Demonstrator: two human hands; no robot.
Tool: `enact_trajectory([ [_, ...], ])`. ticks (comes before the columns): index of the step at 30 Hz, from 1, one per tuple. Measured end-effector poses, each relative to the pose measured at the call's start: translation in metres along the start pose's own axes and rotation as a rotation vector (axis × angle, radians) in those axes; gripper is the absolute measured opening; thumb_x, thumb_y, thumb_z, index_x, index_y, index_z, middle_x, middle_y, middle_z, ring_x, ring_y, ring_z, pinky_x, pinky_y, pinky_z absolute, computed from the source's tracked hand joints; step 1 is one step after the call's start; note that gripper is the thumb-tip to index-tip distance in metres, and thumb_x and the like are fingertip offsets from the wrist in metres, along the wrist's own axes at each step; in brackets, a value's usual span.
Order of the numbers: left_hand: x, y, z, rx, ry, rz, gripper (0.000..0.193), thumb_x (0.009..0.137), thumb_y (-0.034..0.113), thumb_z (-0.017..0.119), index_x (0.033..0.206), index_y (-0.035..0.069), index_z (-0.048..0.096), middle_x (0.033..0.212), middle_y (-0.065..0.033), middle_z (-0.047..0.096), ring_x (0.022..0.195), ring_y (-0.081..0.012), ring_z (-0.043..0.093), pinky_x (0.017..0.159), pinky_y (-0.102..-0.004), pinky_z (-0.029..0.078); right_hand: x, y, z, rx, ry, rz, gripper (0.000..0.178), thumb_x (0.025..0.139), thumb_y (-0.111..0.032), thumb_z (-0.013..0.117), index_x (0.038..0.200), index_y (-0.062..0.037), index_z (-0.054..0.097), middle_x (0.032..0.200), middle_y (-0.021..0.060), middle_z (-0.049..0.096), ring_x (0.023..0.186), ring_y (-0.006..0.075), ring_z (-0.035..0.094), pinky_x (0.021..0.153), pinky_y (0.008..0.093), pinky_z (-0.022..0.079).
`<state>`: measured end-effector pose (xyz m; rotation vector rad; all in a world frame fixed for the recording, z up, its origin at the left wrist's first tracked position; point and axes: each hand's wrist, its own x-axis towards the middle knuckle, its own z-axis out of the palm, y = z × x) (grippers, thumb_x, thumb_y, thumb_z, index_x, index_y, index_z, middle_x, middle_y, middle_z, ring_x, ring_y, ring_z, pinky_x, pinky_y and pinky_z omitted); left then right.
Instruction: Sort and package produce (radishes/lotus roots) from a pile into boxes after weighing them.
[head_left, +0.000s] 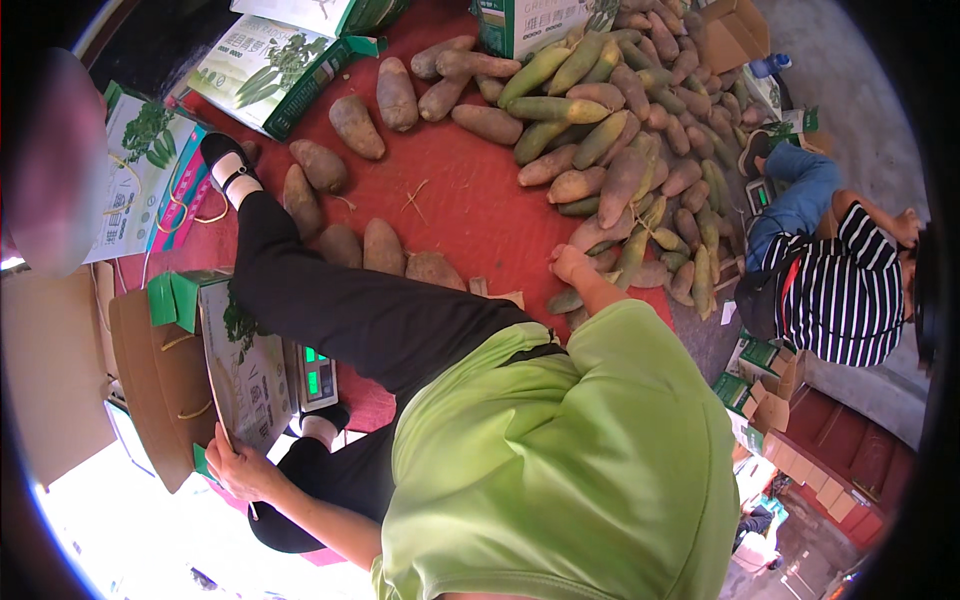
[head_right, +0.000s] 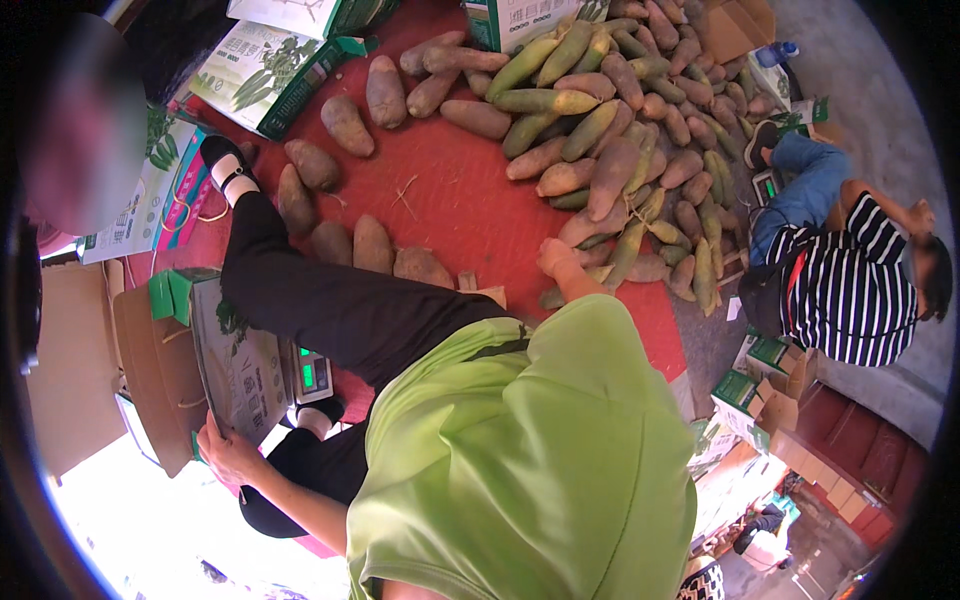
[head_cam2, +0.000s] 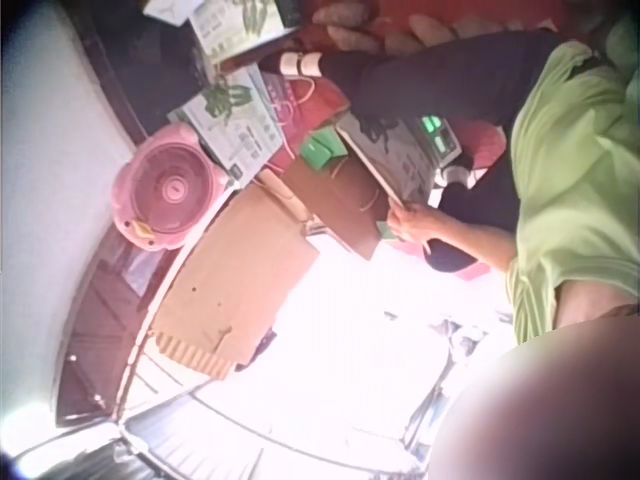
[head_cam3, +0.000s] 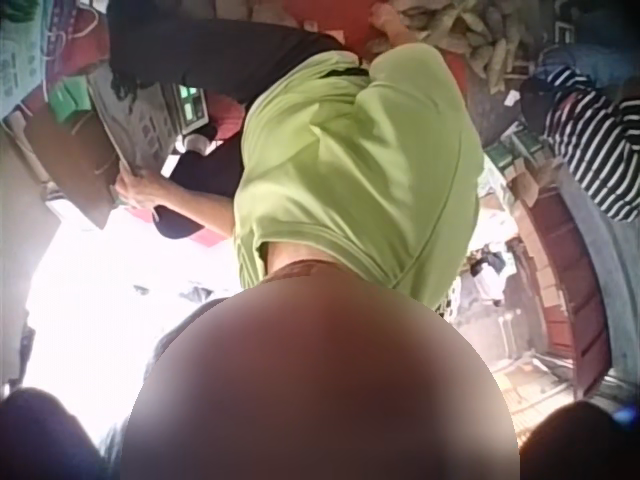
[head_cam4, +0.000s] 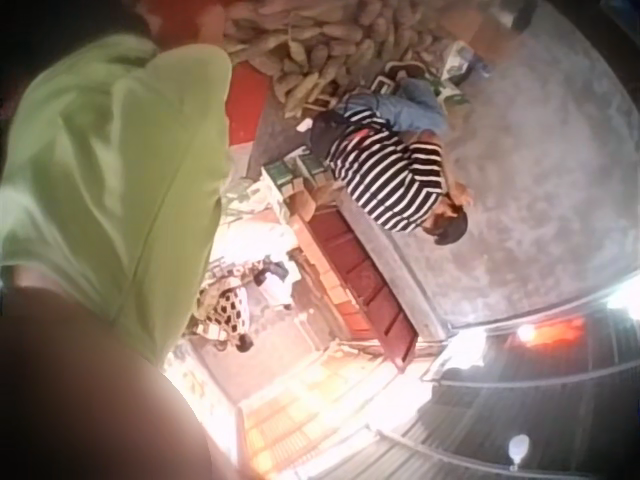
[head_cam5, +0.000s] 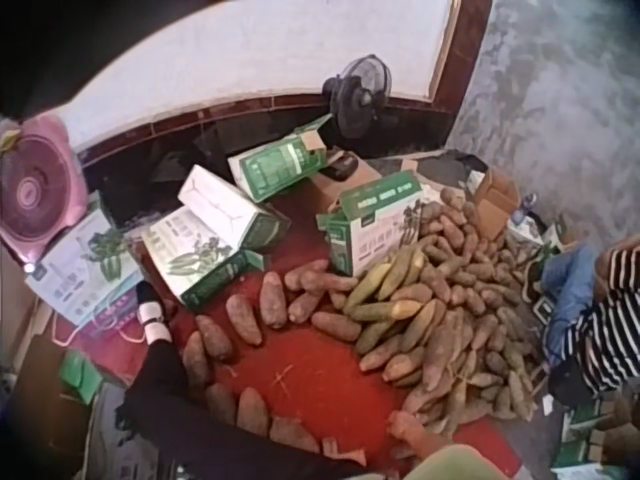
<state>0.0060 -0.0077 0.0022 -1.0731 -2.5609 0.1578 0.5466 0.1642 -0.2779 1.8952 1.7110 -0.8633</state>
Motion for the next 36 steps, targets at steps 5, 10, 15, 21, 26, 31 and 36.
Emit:
enact_trajectory([
  [5, 0.004, 0.004, 0.006, -0.021, 0.0, 0.044, 0.028, 0.082, 0.012, 0.061, 0.108, 0.019, 0.067, 0.093, -0.001, 0.059, 0.086, -0.0222, 0.058, 0.069, -0.0378, 0.047, 0.03, 0.027, -0.005, 0.342, 0.24, 0.098, 0.028, 0.073, -0.019, 0.071, 0.098, -0.0106, 0.066, 0.097, 0.0154, 0.066, 0.096, 0.0317, 0.062, 0.084, 0.0378, 0.048],
  [10, 0.004, 0.006, 0.002, -0.02, 0.009, 0.034, 0.026, 0.082, 0.013, 0.061, 0.107, 0.018, 0.067, 0.092, -0.0016, 0.059, 0.086, -0.0224, 0.057, 0.069, -0.0376, 0.047, 0.049, 0.014, -0.056, 0.505, 0.315, 0.196, 0.029, 0.073, -0.017, 0.069, 0.101, -0.0117, 0.066, 0.097, 0.0174, 0.066, 0.098, 0.0337, 0.061, 0.085, 0.0384, 0.048],
  [15, 0.009, 0.002, 0.016, -0.043, 0.03, 0.074, 0.025, 0.083, 0.014, 0.061, 0.107, 0.017, 0.067, 0.092, -0.0016, 0.059, 0.086, -0.0225, 0.057, 0.069, -0.0378, 0.047, 0.054, 0.008, -0.111, 0.405, 0.475, 0.295, 0.063, 0.076, -0.015, 0.063, 0.135, -0.0206, 0.04, 0.119, 0.0257, 0.054, 0.111, 0.0387, 0.053, 0.094, 0.0416, 0.043],
  [21, 0.007, 0.006, 0.009, -0.049, 0.027, 0.04, 0.025, 0.082, 0.013, 0.061, 0.106, 0.016, 0.067, 0.093, -0.0021, 0.059, 0.086, -0.0231, 0.057, 0.07, -0.0378, 0.048, 0.076, 0.006, -0.152, 0.394, 0.426, 0.361, 0.079, 0.076, -0.024, 0.068, 0.144, -0.0271, 0.027, 0.125, 0.0271, 0.049, 0.116, 0.0396, 0.049, 0.098, 0.044, 0.041],
  [26, 0.002, 0.002, -0.002, -0.052, -0.019, -0.015, 0.031, 0.078, 0.005, 0.06, 0.106, 0.014, 0.067, 0.094, -0.0029, 0.06, 0.09, -0.0258, 0.056, 0.074, -0.0386, 0.047, 0.091, 0.0, -0.16, 0.349, 0.325, 0.333, 0.08, 0.079, -0.03, 0.068, 0.145, -0.0277, 0.023, 0.129, 0.0266, 0.047, 0.121, 0.038, 0.046, 0.102, 0.0431, 0.038],
  [31, 0.006, 0.009, 0.002, -0.07, -0.004, -0.005, 0.033, 0.076, 0.003, 0.06, 0.107, 0.015, 0.067, 0.095, -0.0029, 0.059, 0.091, -0.0266, 0.055, 0.075, -0.0393, 0.047, 0.105, 0.024, -0.153, 0.303, 0.345, 0.282, 0.08, 0.078, -0.03, 0.068, 0.145, -0.0259, 0.024, 0.128, 0.0255, 0.049, 0.12, 0.039, 0.046, 0.101, 0.043, 0.039],
  [36, 0.007, 0.013, -0.003, -0.109, -0.017, -0.028, 0.032, 0.077, 0.002, 0.059, 0.105, 0.015, 0.067, 0.095, -0.0024, 0.059, 0.091, -0.0258, 0.055, 0.076, -0.0386, 0.047, 0.109, 0.023, -0.154, 0.297, 0.343, 0.227, 0.077, 0.078, -0.03, 0.068, 0.144, -0.0245, 0.029, 0.126, 0.0241, 0.052, 0.118, 0.0392, 0.048, 0.1, 0.0421, 0.04],
])
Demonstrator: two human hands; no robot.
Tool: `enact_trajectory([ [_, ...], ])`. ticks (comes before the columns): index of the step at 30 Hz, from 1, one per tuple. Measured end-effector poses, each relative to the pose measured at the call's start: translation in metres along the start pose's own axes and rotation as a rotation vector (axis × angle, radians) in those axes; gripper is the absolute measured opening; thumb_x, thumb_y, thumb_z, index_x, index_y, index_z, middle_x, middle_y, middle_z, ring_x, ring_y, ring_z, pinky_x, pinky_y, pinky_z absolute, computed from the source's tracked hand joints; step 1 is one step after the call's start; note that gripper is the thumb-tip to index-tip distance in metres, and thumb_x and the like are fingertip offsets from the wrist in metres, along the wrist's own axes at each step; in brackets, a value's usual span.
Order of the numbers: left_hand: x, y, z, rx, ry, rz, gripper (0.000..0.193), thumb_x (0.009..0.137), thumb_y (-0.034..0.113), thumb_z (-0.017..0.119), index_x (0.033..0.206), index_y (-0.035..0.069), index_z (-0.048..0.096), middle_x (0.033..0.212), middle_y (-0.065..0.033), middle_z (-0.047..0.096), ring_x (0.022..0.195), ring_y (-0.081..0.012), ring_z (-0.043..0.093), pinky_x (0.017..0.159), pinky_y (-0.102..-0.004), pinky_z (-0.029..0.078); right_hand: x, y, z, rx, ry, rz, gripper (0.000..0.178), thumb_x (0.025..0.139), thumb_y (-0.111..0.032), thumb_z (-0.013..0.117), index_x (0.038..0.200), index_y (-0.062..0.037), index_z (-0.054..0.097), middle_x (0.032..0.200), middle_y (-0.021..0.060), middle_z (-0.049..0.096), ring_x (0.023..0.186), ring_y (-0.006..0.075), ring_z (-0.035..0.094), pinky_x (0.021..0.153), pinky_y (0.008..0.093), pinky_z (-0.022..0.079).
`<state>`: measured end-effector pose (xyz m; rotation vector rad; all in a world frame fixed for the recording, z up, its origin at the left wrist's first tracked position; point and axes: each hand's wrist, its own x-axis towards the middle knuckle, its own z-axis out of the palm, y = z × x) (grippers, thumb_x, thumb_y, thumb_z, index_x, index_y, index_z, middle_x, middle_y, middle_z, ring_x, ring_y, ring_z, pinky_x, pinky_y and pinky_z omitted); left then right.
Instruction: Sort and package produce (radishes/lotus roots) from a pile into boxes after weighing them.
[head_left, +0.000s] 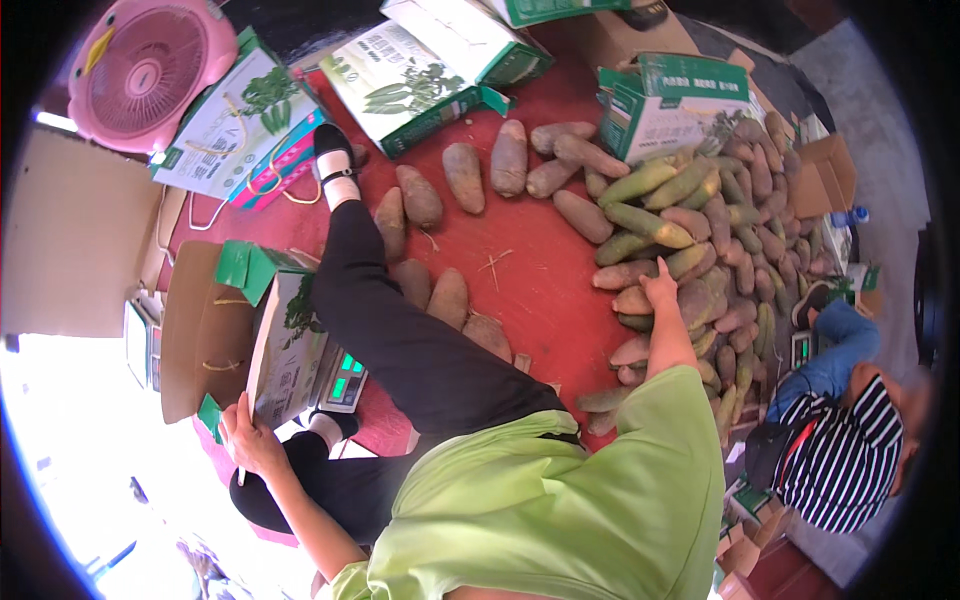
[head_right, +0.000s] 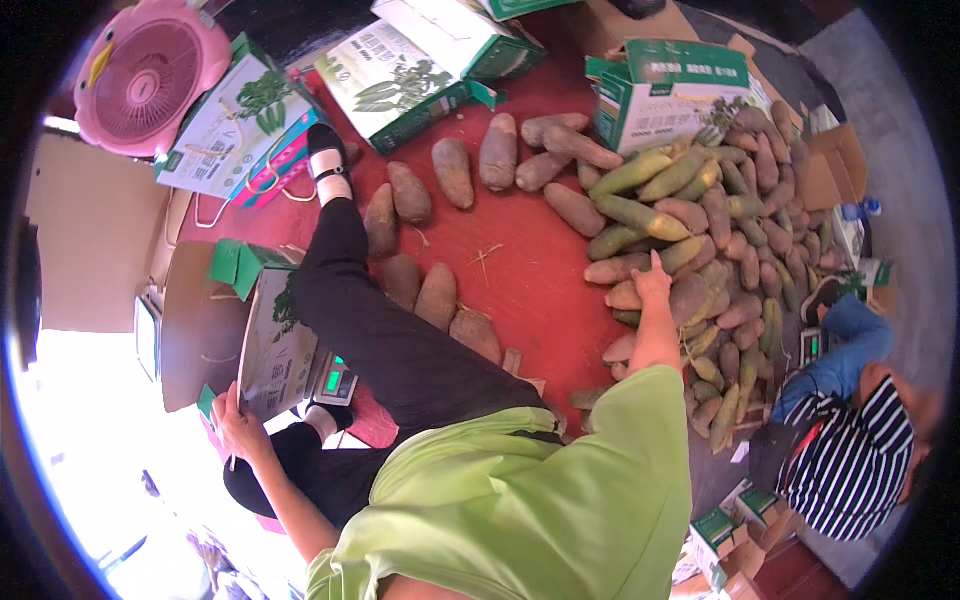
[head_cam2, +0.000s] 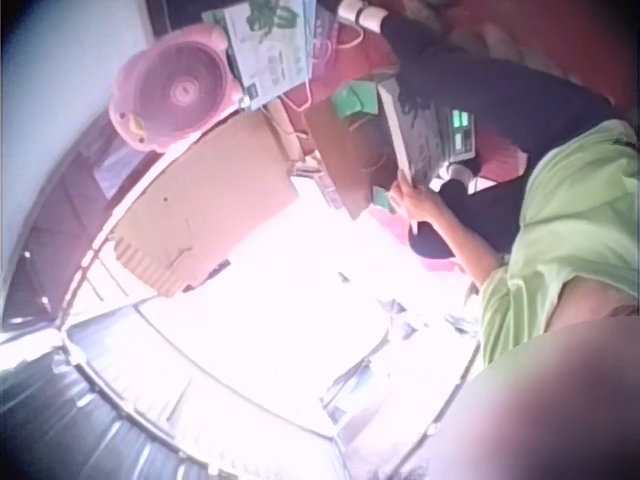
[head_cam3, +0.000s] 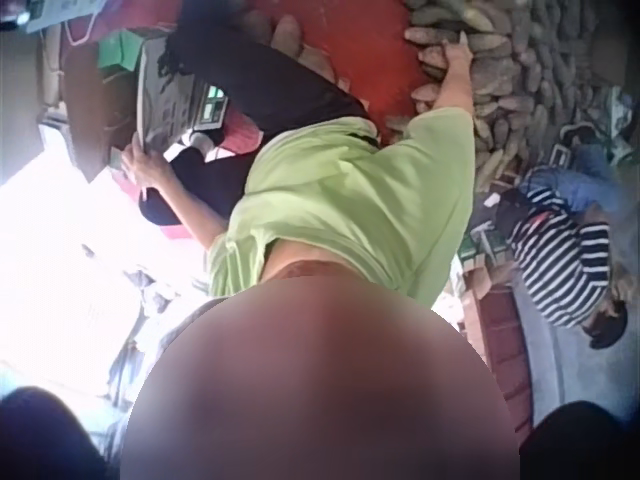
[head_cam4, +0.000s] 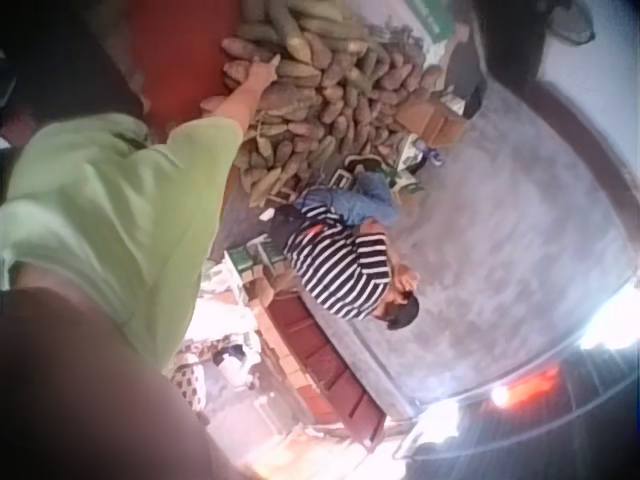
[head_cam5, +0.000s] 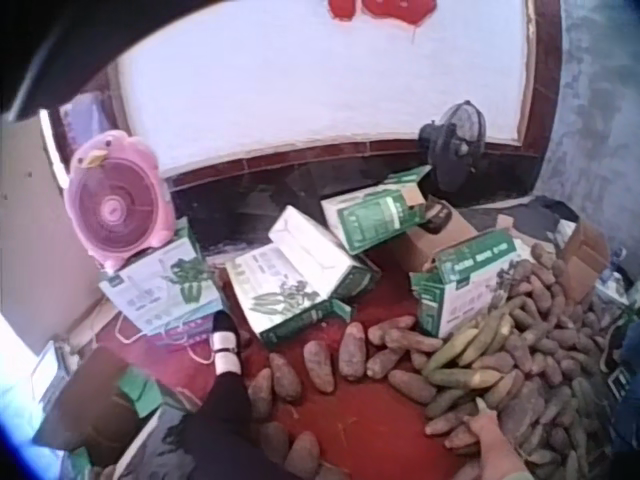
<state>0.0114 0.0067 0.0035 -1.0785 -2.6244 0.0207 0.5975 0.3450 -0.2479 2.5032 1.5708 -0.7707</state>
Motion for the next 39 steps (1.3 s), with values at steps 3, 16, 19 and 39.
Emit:
enact_trajectory([
  [3, 0.002, 0.002, 0.003, -0.009, 0.002, -0.019, 0.037, 0.073, 0.0, 0.058, 0.106, 0.015, 0.066, 0.095, -0.0028, 0.059, 0.091, -0.0261, 0.055, 0.076, -0.0381, 0.047, -0.002, 0.003, -0.002, 0.06, 0.041, 0.015, 0.07, 0.077, -0.03, 0.068, 0.14, -0.0223, 0.038, 0.124, 0.0239, 0.054, 0.116, 0.0375, 0.051, 0.098, 0.0417, 0.04],
  [16, -0.001, -0.003, -0.001, -0.035, 0.041, 0.002, 0.042, 0.066, -0.001, 0.06, 0.104, 0.016, 0.066, 0.095, -0.002, 0.058, 0.091, -0.0262, 0.055, 0.076, -0.0384, 0.046, -0.101, -0.078, 0.047, 0.906, -0.195, 0.064, 0.047, 0.084, -0.027, 0.068, 0.127, -0.0247, 0.049, 0.086, 0.0009, 0.059, 0.059, 0.0102, 0.052, 0.047, 0.024, 0.04],
  [19, 0.0, -0.003, 0.001, -0.026, 0.079, 0.017, 0.039, 0.066, 0.001, 0.061, 0.102, 0.017, 0.066, 0.092, -0.0001, 0.058, 0.086, -0.0237, 0.056, 0.075, -0.0375, 0.045, -0.115, -0.093, 0.041, 0.914, -0.232, 0.106, 0.05, 0.084, -0.029, 0.066, 0.129, -0.0255, 0.045, 0.091, 0.0008, 0.06, 0.062, 0.0122, 0.054, 0.054, 0.0258, 0.042],
  [39, 0.002, -0.014, -0.004, -0.107, 0.071, -0.005, 0.029, 0.069, 0.005, 0.062, 0.096, 0.015, 0.064, 0.086, 0.001, 0.055, 0.082, -0.0205, 0.054, 0.068, -0.0344, 0.044, -0.296, -0.382, -0.1, 0.898, -0.971, -0.992, 0.047, 0.084, -0.02, 0.059, 0.129, -0.0097, 0.049, 0.104, 0.0055, 0.058, 0.081, 0.0127, 0.057, 0.067, 0.0248, 0.047],
])
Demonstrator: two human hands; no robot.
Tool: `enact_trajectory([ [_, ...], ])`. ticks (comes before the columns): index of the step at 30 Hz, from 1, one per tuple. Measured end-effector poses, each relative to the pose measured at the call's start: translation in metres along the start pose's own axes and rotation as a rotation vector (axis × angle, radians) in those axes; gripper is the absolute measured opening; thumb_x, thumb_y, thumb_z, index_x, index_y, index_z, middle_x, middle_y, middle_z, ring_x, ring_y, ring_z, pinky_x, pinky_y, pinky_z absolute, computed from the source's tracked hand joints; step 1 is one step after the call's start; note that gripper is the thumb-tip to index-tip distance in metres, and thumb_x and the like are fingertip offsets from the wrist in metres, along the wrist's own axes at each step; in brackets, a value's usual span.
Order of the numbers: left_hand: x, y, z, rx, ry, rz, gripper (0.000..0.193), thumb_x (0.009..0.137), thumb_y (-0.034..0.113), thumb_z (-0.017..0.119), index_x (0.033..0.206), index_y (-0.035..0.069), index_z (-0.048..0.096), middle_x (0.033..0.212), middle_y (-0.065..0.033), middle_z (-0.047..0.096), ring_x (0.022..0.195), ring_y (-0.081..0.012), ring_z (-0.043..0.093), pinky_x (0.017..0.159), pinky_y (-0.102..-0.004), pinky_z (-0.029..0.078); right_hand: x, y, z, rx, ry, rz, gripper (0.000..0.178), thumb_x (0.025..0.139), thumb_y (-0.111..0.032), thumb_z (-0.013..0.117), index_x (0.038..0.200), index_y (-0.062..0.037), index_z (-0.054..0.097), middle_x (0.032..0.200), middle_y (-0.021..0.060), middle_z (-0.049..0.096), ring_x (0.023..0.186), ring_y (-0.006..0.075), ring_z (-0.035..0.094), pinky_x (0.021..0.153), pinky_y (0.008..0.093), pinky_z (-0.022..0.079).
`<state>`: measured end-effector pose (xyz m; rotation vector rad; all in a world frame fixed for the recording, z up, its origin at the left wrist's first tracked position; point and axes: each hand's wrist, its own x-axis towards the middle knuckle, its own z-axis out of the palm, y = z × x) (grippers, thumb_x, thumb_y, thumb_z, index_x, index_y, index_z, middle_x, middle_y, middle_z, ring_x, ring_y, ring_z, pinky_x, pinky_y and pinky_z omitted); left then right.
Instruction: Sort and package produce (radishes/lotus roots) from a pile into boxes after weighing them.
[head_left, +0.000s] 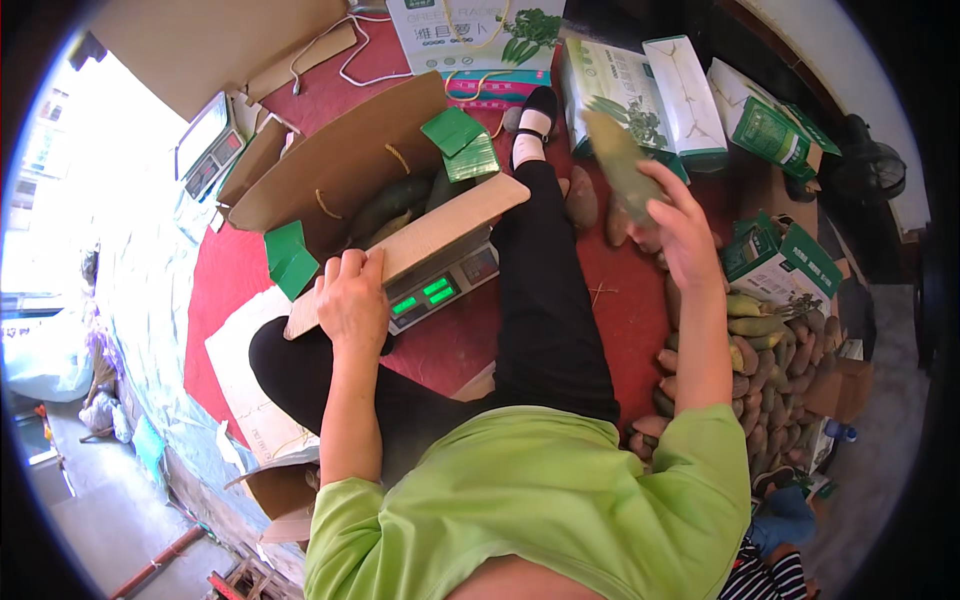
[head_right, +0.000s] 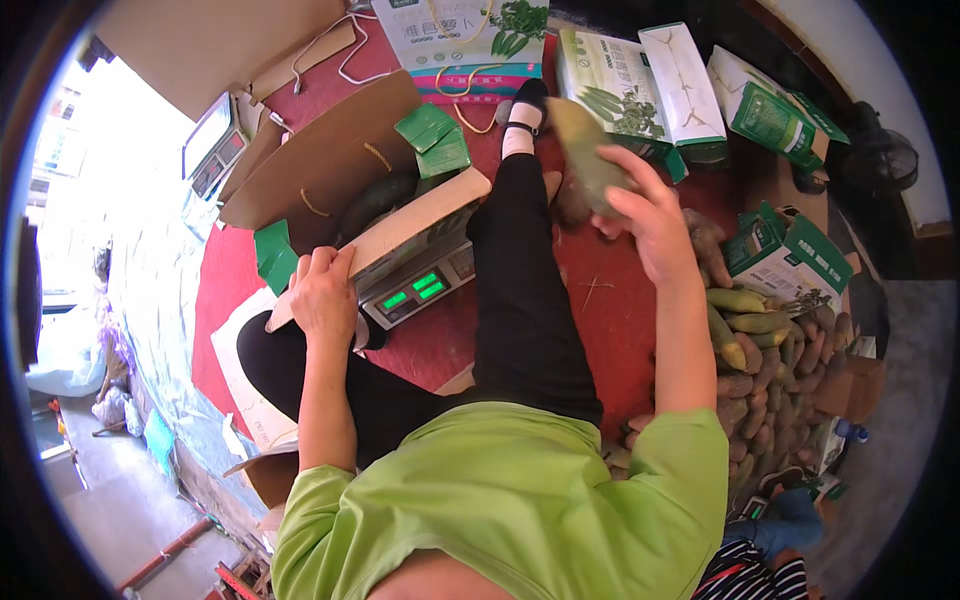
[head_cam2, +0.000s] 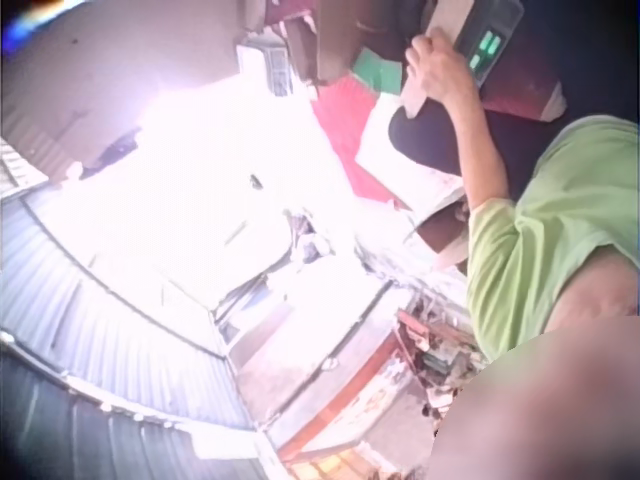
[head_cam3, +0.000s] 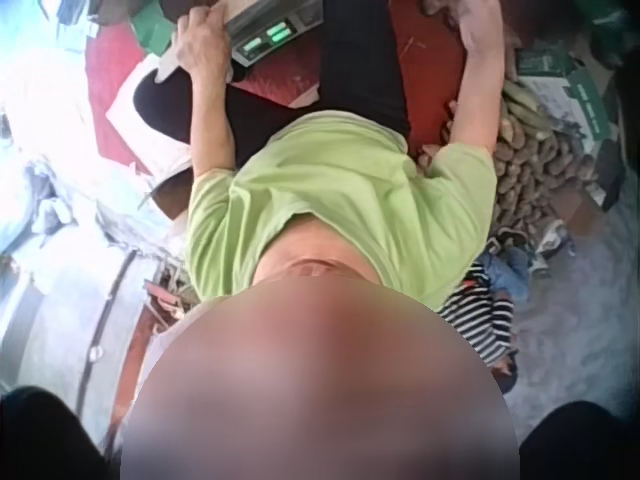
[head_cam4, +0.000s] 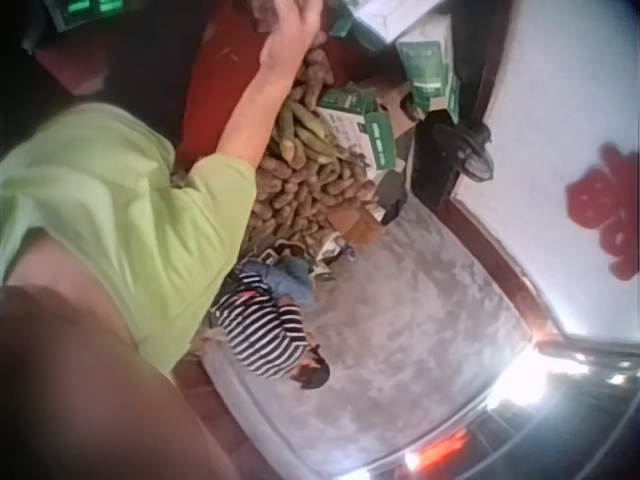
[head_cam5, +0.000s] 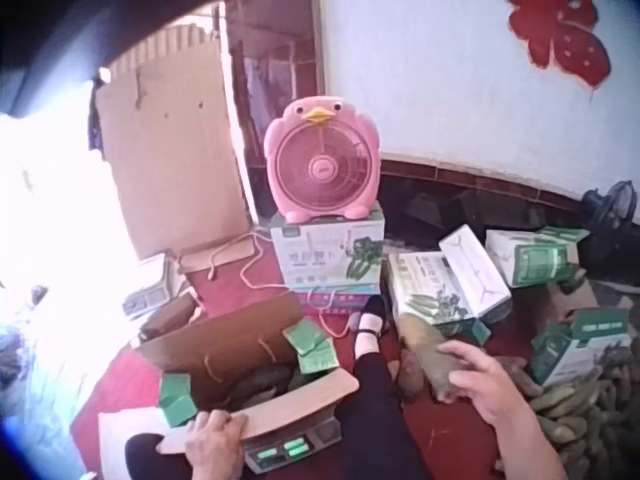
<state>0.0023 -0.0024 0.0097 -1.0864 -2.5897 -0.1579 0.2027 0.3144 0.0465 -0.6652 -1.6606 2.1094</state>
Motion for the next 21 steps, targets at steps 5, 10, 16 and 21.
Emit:
enact_trajectory([
  [5, 0.0, 0.003, -0.004, -0.016, -0.015, -0.003, 0.028, 0.07, 0.006, 0.062, 0.096, 0.015, 0.064, 0.086, 0.0003, 0.055, 0.083, -0.0211, 0.054, 0.068, -0.0354, 0.043, 0.042, -0.031, 0.081, -0.003, -0.313, -0.021, 0.049, 0.088, -0.027, 0.059, 0.131, -0.008, 0.047, 0.097, 0.0086, 0.06, 0.072, 0.0127, 0.058, 0.06, 0.0231, 0.046],
  [10, -0.003, 0.004, -0.004, -0.014, -0.066, -0.021, 0.035, 0.068, 0.005, 0.061, 0.1, 0.017, 0.066, 0.09, -0.0004, 0.056, 0.089, -0.0235, 0.054, 0.075, -0.038, 0.045, 0.06, -0.016, 0.162, -0.171, -0.478, -0.028, 0.049, 0.089, -0.032, 0.061, 0.132, -0.0102, 0.048, 0.09, 0.0029, 0.063, 0.067, 0.0085, 0.059, 0.059, 0.0232, 0.047],
  [16, -0.002, 0.002, 0.0, 0.033, -0.053, 0.029, 0.036, 0.067, 0.003, 0.061, 0.1, 0.017, 0.067, 0.093, -0.0015, 0.058, 0.089, -0.025, 0.056, 0.073, -0.0387, 0.045, 0.06, 0.03, 0.145, -0.017, -0.362, -0.201, 0.032, 0.088, -0.018, 0.062, 0.116, -0.0025, 0.058, 0.088, 0.0038, 0.064, 0.073, 0.0087, 0.06, 0.064, 0.0229, 0.047],
  [21, -0.002, 0.0, 0.001, 0.033, -0.082, 0.017, 0.04, 0.07, 0.001, 0.062, 0.106, 0.017, 0.067, 0.094, -0.0004, 0.059, 0.089, -0.0242, 0.056, 0.073, -0.0365, 0.047, 0.035, 0.063, 0.063, 0.043, 0.007, -0.227, 0.02, 0.087, -0.012, 0.059, 0.105, -0.0032, 0.063, 0.085, 0.0036, 0.065, 0.07, 0.0077, 0.059, 0.06, 0.0218, 0.047],
])
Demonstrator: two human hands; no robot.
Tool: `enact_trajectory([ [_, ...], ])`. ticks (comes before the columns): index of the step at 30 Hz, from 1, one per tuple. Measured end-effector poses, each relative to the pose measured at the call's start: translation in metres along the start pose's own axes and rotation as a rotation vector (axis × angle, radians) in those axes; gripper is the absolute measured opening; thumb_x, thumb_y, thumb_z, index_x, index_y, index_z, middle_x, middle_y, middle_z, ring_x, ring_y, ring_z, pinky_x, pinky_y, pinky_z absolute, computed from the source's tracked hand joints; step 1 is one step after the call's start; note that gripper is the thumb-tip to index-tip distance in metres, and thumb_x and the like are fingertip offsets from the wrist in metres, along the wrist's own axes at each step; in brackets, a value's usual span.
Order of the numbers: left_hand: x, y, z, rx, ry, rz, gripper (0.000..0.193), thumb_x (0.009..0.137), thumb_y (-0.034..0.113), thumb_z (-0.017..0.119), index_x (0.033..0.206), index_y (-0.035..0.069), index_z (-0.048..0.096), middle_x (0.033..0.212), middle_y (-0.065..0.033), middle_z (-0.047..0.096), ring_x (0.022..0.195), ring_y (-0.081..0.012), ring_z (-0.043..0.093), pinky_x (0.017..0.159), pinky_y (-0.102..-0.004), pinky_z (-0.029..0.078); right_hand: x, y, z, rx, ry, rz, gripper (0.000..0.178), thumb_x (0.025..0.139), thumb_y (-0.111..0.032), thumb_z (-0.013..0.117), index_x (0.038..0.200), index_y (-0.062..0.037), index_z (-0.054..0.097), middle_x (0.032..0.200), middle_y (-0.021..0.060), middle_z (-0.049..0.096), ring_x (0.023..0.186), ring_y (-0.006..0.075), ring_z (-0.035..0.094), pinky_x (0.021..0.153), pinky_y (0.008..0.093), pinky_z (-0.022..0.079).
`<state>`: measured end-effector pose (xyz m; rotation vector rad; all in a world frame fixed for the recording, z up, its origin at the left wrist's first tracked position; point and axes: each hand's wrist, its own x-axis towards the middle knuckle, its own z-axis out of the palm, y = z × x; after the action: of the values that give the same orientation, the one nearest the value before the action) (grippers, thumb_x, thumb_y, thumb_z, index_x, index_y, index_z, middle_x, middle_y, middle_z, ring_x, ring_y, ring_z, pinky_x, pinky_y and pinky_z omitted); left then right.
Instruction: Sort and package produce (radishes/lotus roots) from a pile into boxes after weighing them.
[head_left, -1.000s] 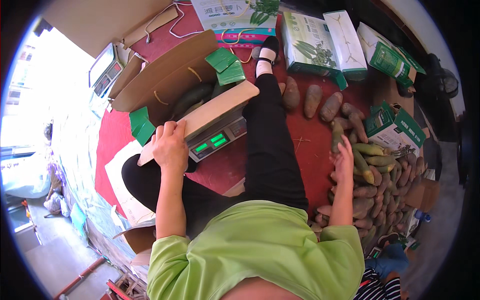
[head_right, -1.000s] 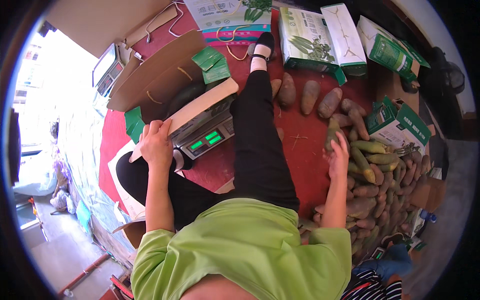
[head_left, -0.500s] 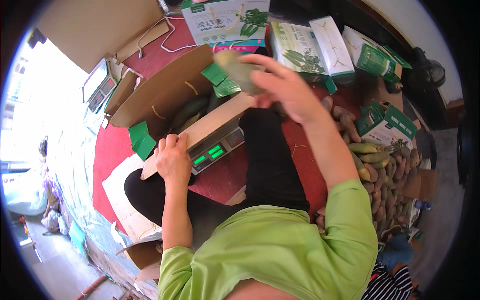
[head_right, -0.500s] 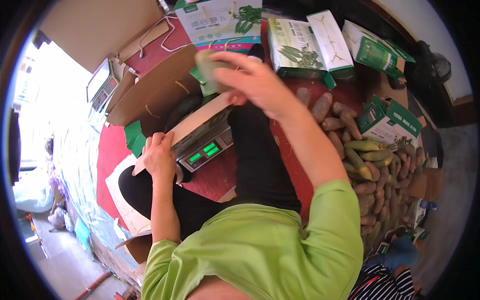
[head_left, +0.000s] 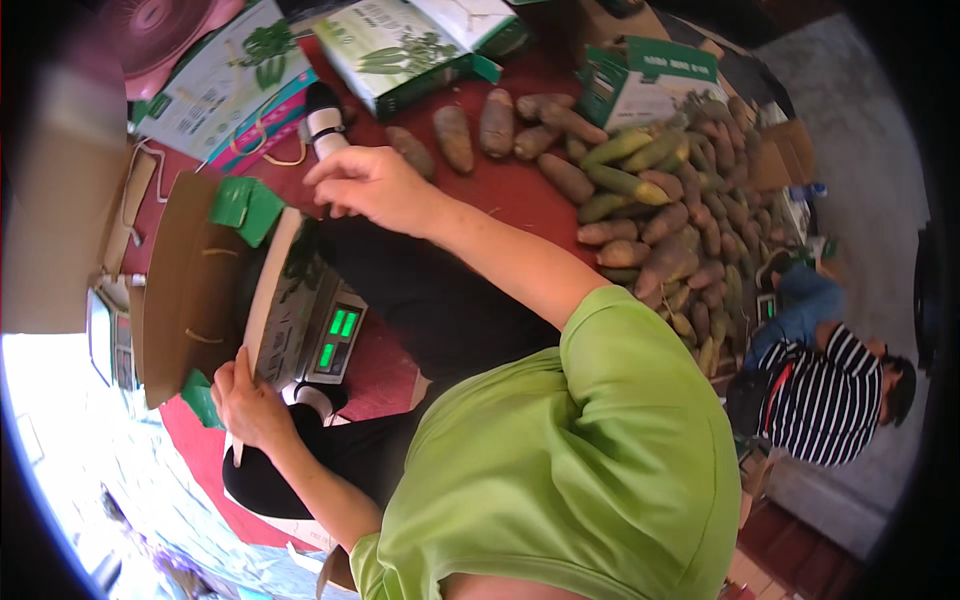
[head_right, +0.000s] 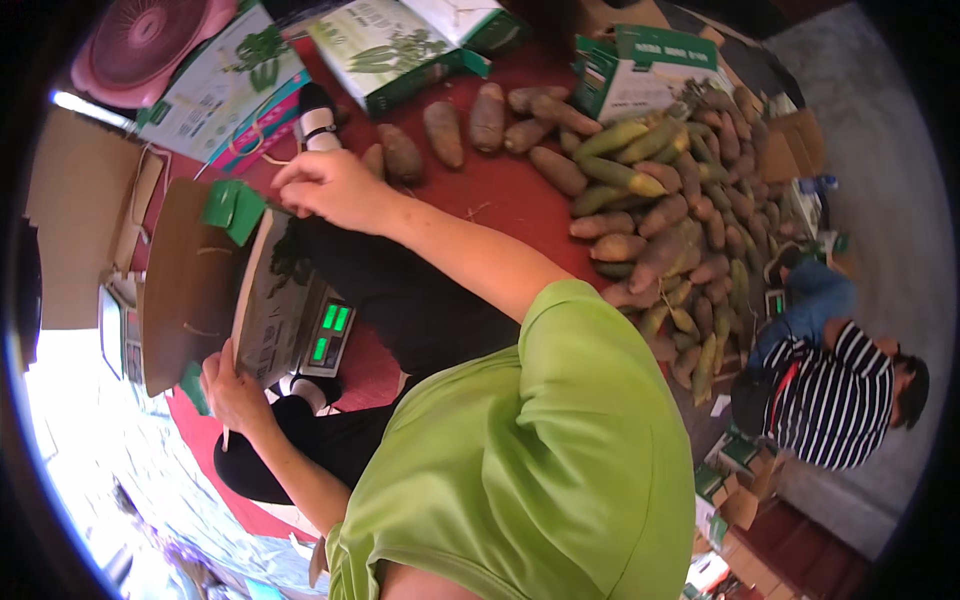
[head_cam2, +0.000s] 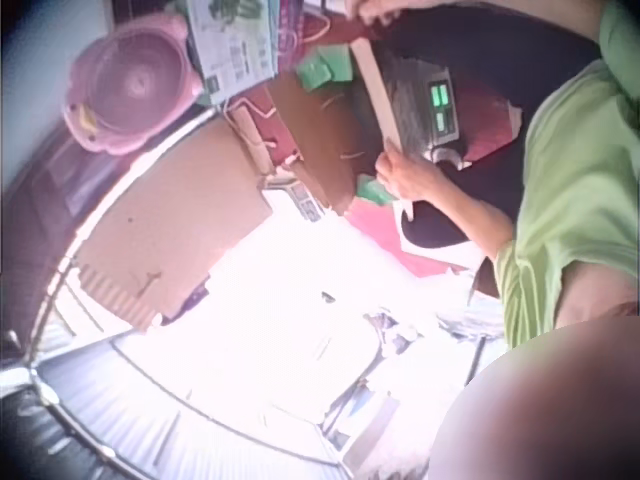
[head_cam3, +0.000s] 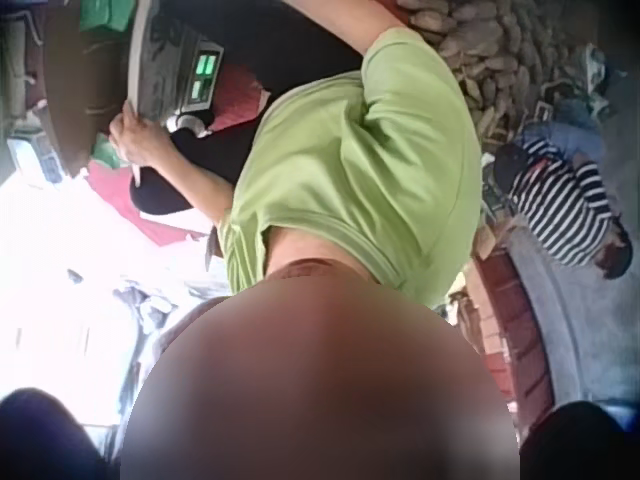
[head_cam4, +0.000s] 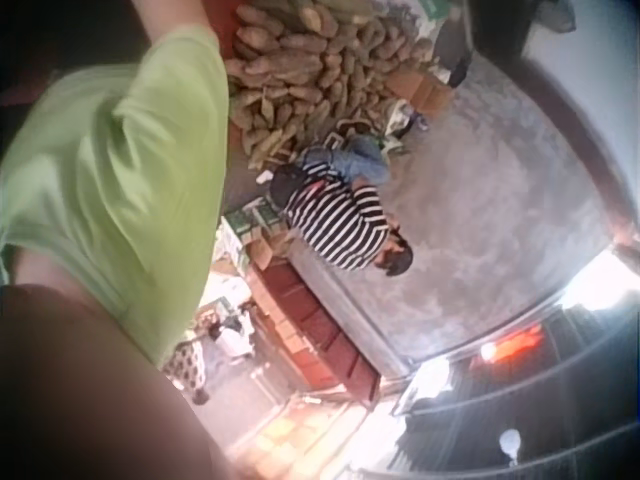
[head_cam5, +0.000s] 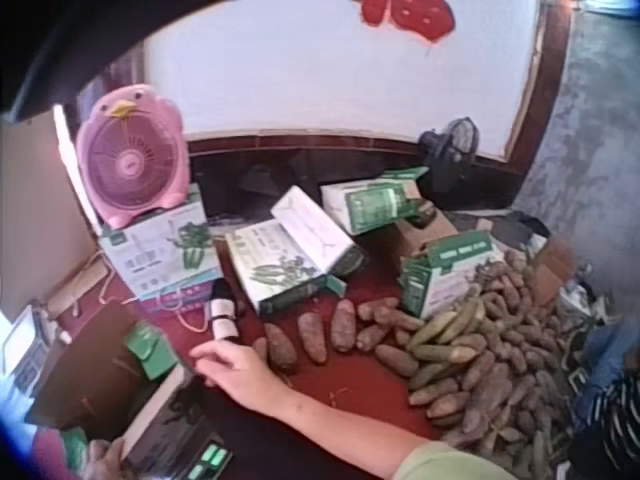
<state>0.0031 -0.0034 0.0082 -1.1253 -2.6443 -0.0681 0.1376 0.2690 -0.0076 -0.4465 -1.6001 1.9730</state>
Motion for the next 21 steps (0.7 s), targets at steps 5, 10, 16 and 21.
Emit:
enact_trajectory([
  [5, 0.002, 0.01, 0.001, 0.021, -0.023, -0.025, 0.038, 0.074, 0.003, 0.062, 0.108, 0.018, 0.067, 0.096, 0.0, 0.06, 0.088, -0.0237, 0.057, 0.071, -0.0381, 0.049, -0.075, 0.081, -0.114, -0.489, 0.388, 0.178, 0.021, 0.082, -0.016, 0.062, 0.098, -0.0036, 0.065, 0.085, 0.0101, 0.066, 0.076, 0.0195, 0.064, 0.069, 0.0312, 0.05],
  [10, 0.0, 0.005, 0.007, 0.047, -0.037, -0.035, 0.033, 0.08, 0.008, 0.057, 0.109, 0.021, 0.067, 0.098, 0.0016, 0.06, 0.093, -0.0222, 0.057, 0.072, -0.0378, 0.049, -0.21, 0.176, -0.192, -0.871, 0.369, 0.59, 0.025, 0.079, -0.018, 0.064, 0.101, -0.0049, 0.065, 0.095, 0.0148, 0.067, 0.089, 0.0269, 0.065, 0.078, 0.0355, 0.05],
  [16, -0.002, 0.003, 0.007, 0.098, 0.0, 0.001, 0.033, 0.08, 0.008, 0.058, 0.11, 0.019, 0.067, 0.096, 0.0007, 0.059, 0.088, -0.0217, 0.057, 0.068, -0.0366, 0.049, -0.32, 0.205, -0.232, -0.909, 0.495, 0.903, 0.018, 0.08, -0.013, 0.062, 0.096, -0.0043, 0.065, 0.087, 0.0128, 0.067, 0.082, 0.0236, 0.065, 0.068, 0.0358, 0.051],
  [21, -0.002, 0.002, 0.013, 0.123, 0.024, 0.041, 0.03, 0.082, 0.009, 0.059, 0.11, 0.018, 0.067, 0.095, 0.0002, 0.058, 0.086, -0.0217, 0.057, 0.068, -0.0363, 0.048, -0.351, 0.214, -0.289, -0.719, 0.831, 0.962, 0.019, 0.083, -0.009, 0.06, 0.102, -0.0054, 0.064, 0.074, 0.0085, 0.063, 0.064, 0.019, 0.061, 0.051, 0.0348, 0.047],
])
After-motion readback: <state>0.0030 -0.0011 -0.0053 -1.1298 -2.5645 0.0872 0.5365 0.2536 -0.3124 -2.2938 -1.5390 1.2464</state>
